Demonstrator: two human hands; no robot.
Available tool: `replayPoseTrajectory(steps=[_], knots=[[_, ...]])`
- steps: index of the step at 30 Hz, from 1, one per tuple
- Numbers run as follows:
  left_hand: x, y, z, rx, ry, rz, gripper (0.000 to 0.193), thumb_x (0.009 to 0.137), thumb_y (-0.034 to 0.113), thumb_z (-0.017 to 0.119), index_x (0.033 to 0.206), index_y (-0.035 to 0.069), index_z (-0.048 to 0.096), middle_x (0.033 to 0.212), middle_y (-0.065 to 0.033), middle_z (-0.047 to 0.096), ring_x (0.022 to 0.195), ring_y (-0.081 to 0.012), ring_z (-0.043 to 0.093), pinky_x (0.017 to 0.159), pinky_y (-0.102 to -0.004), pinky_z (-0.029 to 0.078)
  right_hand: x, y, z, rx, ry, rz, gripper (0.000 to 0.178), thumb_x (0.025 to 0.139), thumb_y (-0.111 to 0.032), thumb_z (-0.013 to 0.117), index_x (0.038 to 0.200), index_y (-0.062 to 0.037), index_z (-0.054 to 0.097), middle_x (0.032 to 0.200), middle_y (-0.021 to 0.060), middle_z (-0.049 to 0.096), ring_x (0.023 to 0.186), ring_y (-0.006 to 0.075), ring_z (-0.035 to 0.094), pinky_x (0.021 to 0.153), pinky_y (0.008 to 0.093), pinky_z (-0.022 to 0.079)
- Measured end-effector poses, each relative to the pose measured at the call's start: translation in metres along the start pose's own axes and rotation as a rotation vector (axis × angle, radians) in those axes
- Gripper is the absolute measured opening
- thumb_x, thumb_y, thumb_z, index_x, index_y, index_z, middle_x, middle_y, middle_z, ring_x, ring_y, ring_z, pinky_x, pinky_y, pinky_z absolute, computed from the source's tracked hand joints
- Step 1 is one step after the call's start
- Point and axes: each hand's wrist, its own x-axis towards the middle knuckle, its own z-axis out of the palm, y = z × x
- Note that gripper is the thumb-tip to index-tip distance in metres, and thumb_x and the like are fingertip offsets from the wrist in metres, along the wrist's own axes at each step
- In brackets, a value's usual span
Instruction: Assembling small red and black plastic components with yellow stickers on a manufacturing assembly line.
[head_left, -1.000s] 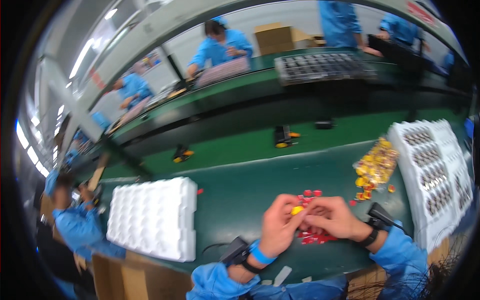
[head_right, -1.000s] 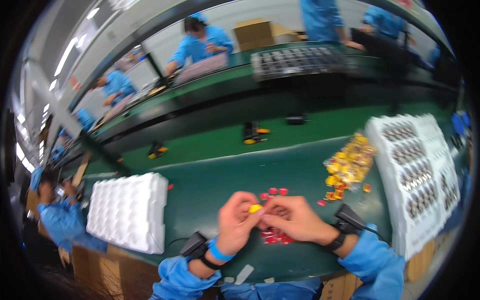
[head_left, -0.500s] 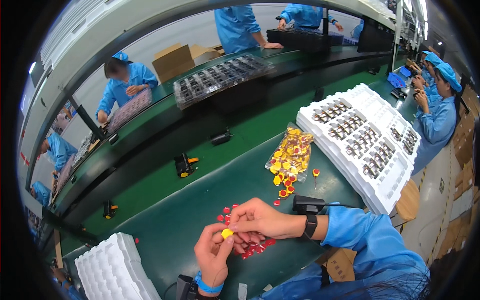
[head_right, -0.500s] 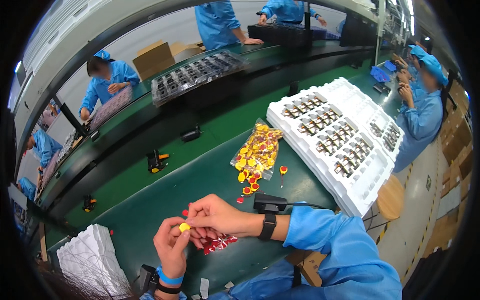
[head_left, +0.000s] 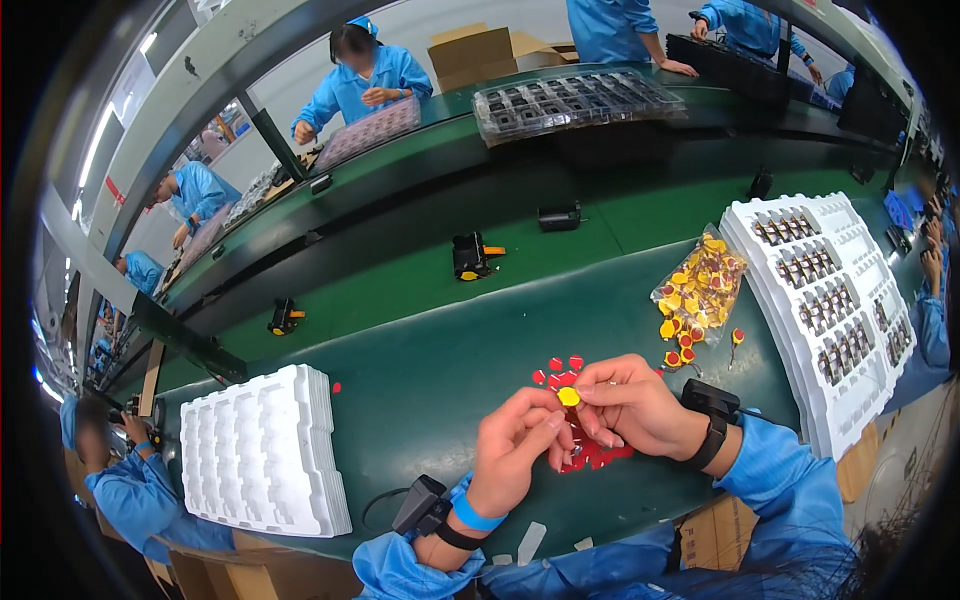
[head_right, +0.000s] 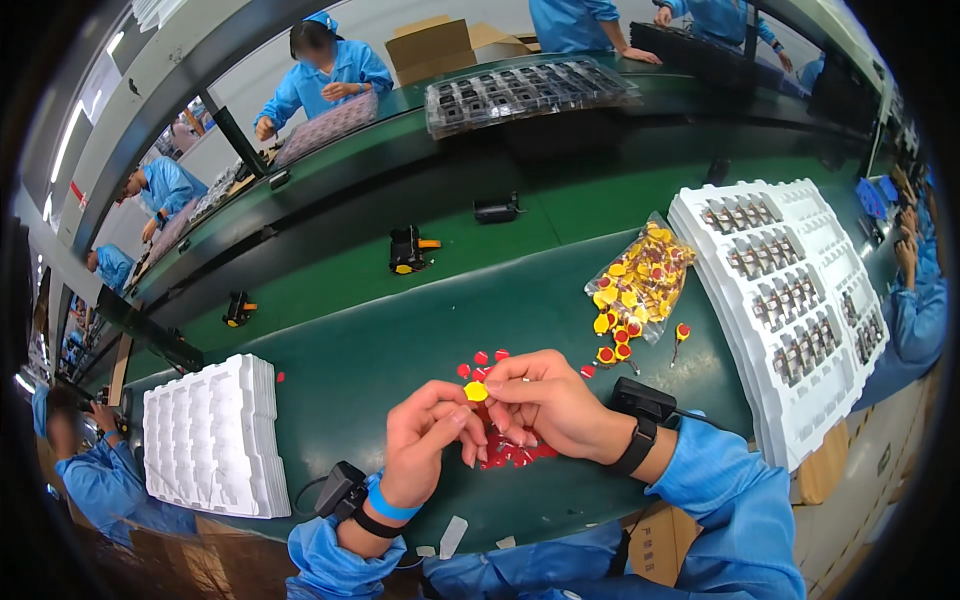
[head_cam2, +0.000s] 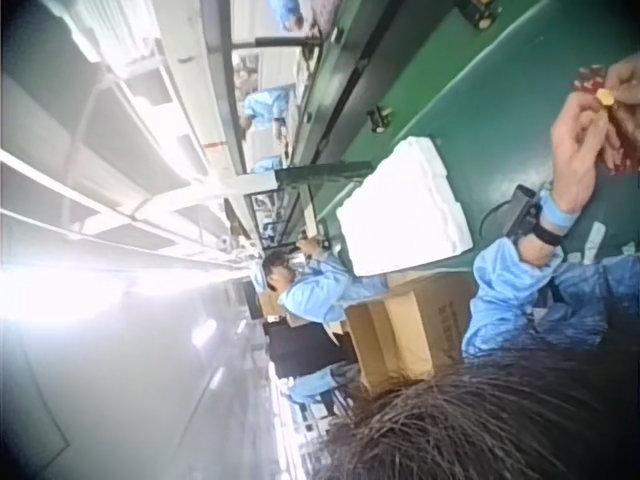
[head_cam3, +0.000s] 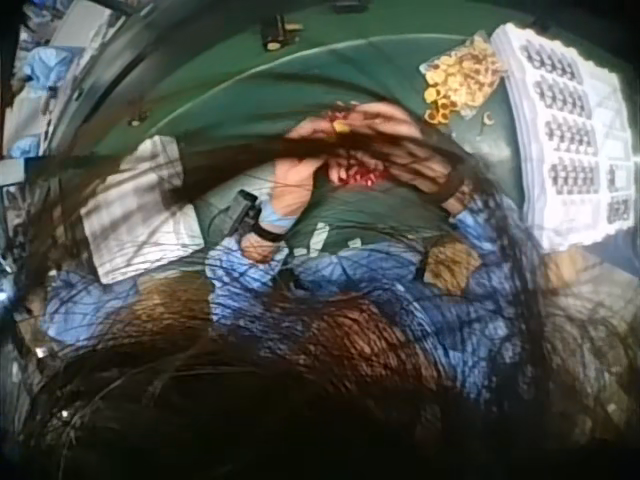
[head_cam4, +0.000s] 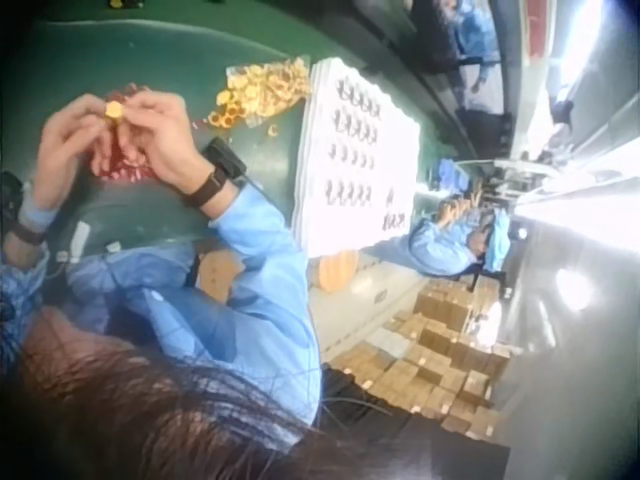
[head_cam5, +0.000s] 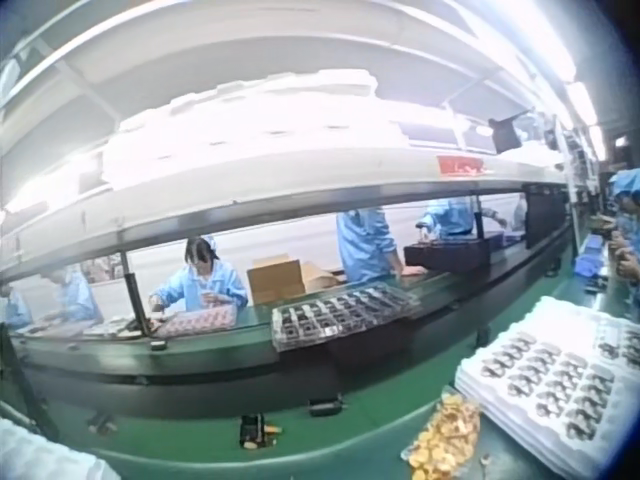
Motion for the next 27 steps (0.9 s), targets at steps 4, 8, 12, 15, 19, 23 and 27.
replayPoseTrajectory(steps=[4,8,12,15,19,23,27], knots=[[-0.001,-0.002,0.005,0.074,-0.001,-0.034,0.015,0.100,0.006,0.049,0.110,-0.005,0.054,0.080,-0.0153,0.066,0.066,-0.0182,0.064,0.056,-0.0258,0.049,-0.001,0.001,-0.001,-0.025,0.007,-0.004,0.015,0.098,-0.011,0.058,0.091,0.0007,0.062,0.069,0.0092,0.063,0.052,0.0125,0.058,0.042,0.0234,0.040],[-0.001,-0.003,0.005,0.085,0.000,-0.013,0.015,0.101,0.005,0.048,0.110,-0.006,0.054,0.081,-0.0149,0.066,0.065,-0.0167,0.063,0.054,-0.0247,0.048,0.000,0.005,0.002,-0.069,0.037,-0.001,0.015,0.099,-0.012,0.057,0.091,0.0004,0.062,0.068,0.0089,0.062,0.051,0.0122,0.057,0.042,0.0235,0.039],[-0.002,-0.006,0.002,0.171,0.055,0.015,0.013,0.100,0.006,0.050,0.104,-0.004,0.058,0.074,-0.0081,0.064,0.059,-0.0120,0.059,0.052,-0.0222,0.045,0.000,0.003,0.002,-0.066,0.027,0.044,0.013,0.097,-0.010,0.057,0.090,0.0000,0.062,0.066,0.0089,0.061,0.049,0.0121,0.054,0.041,0.0239,0.037],[0.001,-0.005,0.003,0.363,0.080,0.077,0.012,0.098,0.004,0.052,0.101,-0.004,0.059,0.069,-0.0083,0.064,0.056,-0.0127,0.059,0.050,-0.0230,0.045,-0.005,-0.005,-0.001,0.035,0.114,-0.120,0.013,0.096,-0.009,0.056,0.087,-0.0003,0.061,0.064,0.0088,0.059,0.046,0.0121,0.050,0.040,0.0239,0.034],[0.006,-0.001,-0.003,0.939,0.094,0.240,0.008,0.094,0.005,0.058,0.098,-0.002,0.060,0.063,-0.0089,0.062,0.053,-0.0144,0.060,0.048,-0.0282,0.045,0.002,-0.031,-0.025,0.064,0.293,-0.372,0.016,0.094,-0.010,0.055,0.081,-0.0019,0.059,0.060,0.0073,0.057,0.043,0.0123,0.046,0.038,0.0243,0.030],[0.014,0.008,0.012,1.404,-0.076,0.427,0.006,0.089,0.006,0.060,0.089,-0.001,0.059,0.061,-0.0120,0.061,0.053,-0.0221,0.063,0.049,-0.0344,0.048,0.004,-0.039,-0.027,-0.009,0.395,-0.451,0.017,0.093,-0.011,0.057,0.078,-0.0031,0.059,0.059,0.0046,0.056,0.042,0.0113,0.047,0.037,0.0238,0.029],[0.045,0.009,0.042,1.801,-0.394,0.383,0.011,0.086,0.011,0.056,0.087,0.000,0.059,0.063,-0.0133,0.063,0.059,-0.0301,0.066,0.051,-0.0394,0.050,0.001,-0.037,-0.032,-0.037,0.416,-0.433,0.018,0.092,-0.011,0.058,0.075,-0.0044,0.059,0.059,0.0026,0.056,0.042,0.0092,0.048,0.037,0.0221,0.029]])
